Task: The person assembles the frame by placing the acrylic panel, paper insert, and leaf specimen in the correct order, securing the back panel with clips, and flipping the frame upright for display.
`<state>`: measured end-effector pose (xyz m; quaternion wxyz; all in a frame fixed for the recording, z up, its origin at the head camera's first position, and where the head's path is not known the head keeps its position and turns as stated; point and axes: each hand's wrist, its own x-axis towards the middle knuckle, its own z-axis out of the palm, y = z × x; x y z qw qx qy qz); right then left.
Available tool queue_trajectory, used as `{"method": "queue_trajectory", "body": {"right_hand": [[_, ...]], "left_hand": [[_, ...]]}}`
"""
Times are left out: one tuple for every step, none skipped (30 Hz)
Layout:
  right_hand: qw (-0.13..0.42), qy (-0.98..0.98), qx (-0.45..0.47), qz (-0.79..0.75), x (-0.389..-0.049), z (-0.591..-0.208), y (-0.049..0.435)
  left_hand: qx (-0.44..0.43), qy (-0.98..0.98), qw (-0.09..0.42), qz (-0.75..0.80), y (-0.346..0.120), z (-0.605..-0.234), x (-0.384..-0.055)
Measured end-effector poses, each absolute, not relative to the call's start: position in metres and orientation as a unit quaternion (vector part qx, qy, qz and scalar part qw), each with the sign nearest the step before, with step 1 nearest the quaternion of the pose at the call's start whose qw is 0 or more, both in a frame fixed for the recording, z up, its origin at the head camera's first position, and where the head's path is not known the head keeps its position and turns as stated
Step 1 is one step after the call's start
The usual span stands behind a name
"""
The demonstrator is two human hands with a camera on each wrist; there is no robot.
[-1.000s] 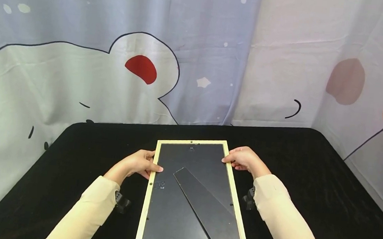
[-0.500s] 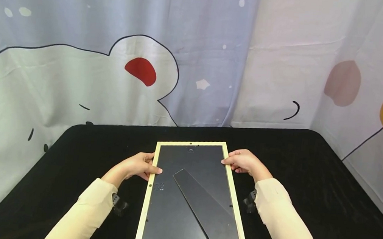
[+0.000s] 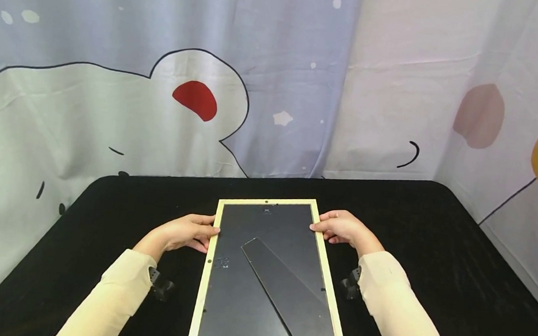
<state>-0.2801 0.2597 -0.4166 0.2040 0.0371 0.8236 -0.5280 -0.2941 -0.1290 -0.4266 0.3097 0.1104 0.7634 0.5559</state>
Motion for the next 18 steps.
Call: {"method": "queue_trajectory", "body": {"right_hand": [[0.205, 0.824, 0.034, -0.527, -0.28, -0.4163, 0.2598], [0.206, 0.824, 0.032, -0.527, -0.2801, -0.4162, 0.2597], [0.208, 0.824, 0.03, -0.526, -0.2803, -0.4161, 0.2597], [0.209, 0.823, 0.031, -0.527, -0.2804, -0.4161, 0.2598], [0.21, 0.823, 0.029, -0.527, -0.2805, -0.4162, 0.2599], [0.211, 0.823, 0.026, -0.527, -0.2806, -0.4164, 0.2602], [0.213, 0.822, 0.024, -0.527, -0.2806, -0.4166, 0.2603], [0.213, 0.822, 0.024, -0.528, -0.2806, -0.4169, 0.2605], [0.214, 0.821, 0.025, -0.528, -0.2807, -0.4173, 0.261], [0.214, 0.821, 0.024, -0.529, -0.2806, -0.4176, 0.2613], [0.215, 0.82, 0.022, -0.53, -0.2805, -0.4178, 0.2617], [0.215, 0.82, 0.02, -0.53, -0.2803, -0.4181, 0.2621], [0.216, 0.82, 0.019, -0.53, -0.2801, -0.4183, 0.2626], [0.215, 0.82, 0.018, -0.53, -0.2798, -0.4183, 0.2631], [0.215, 0.82, 0.016, -0.53, -0.2793, -0.4182, 0.2633], [0.214, 0.82, 0.015, -0.531, -0.2787, -0.4182, 0.2636], [0.212, 0.821, 0.013, -0.529, -0.2781, -0.4181, 0.2638], [0.211, 0.822, 0.011, -0.528, -0.2776, -0.418, 0.2639]], "left_hand": [[0.107, 0.763, 0.309, 0.558, -0.1294, -0.4269, -0.2943], [0.101, 0.762, 0.308, 0.56, -0.1295, -0.4272, -0.2946], [0.094, 0.762, 0.307, 0.562, -0.1295, -0.4273, -0.2948], [0.087, 0.761, 0.306, 0.565, -0.1294, -0.4274, -0.2948], [0.084, 0.761, 0.305, 0.566, -0.1294, -0.4278, -0.2951], [0.082, 0.761, 0.304, 0.568, -0.1295, -0.4281, -0.2953], [0.081, 0.759, 0.304, 0.57, -0.1296, -0.4284, -0.2956], [0.079, 0.757, 0.305, 0.572, -0.1299, -0.4287, -0.2959], [0.079, 0.755, 0.306, 0.574, -0.1302, -0.4291, -0.2962], [0.079, 0.753, 0.307, 0.577, -0.1305, -0.4294, -0.2965], [0.079, 0.751, 0.309, 0.579, -0.131, -0.4299, -0.2969], [0.078, 0.748, 0.31, 0.582, -0.1313, -0.43, -0.2972], [0.077, 0.746, 0.311, 0.584, -0.1314, -0.4303, -0.2974], [0.074, 0.744, 0.312, 0.587, -0.1314, -0.4304, -0.2976], [0.073, 0.742, 0.311, 0.59, -0.1314, -0.4306, -0.2978], [0.07, 0.74, 0.31, 0.593, -0.1312, -0.4308, -0.2979], [0.065, 0.738, 0.309, 0.597, -0.1308, -0.4308, -0.2979], [0.059, 0.737, 0.307, 0.6, -0.1301, -0.4305, -0.2977]]}}
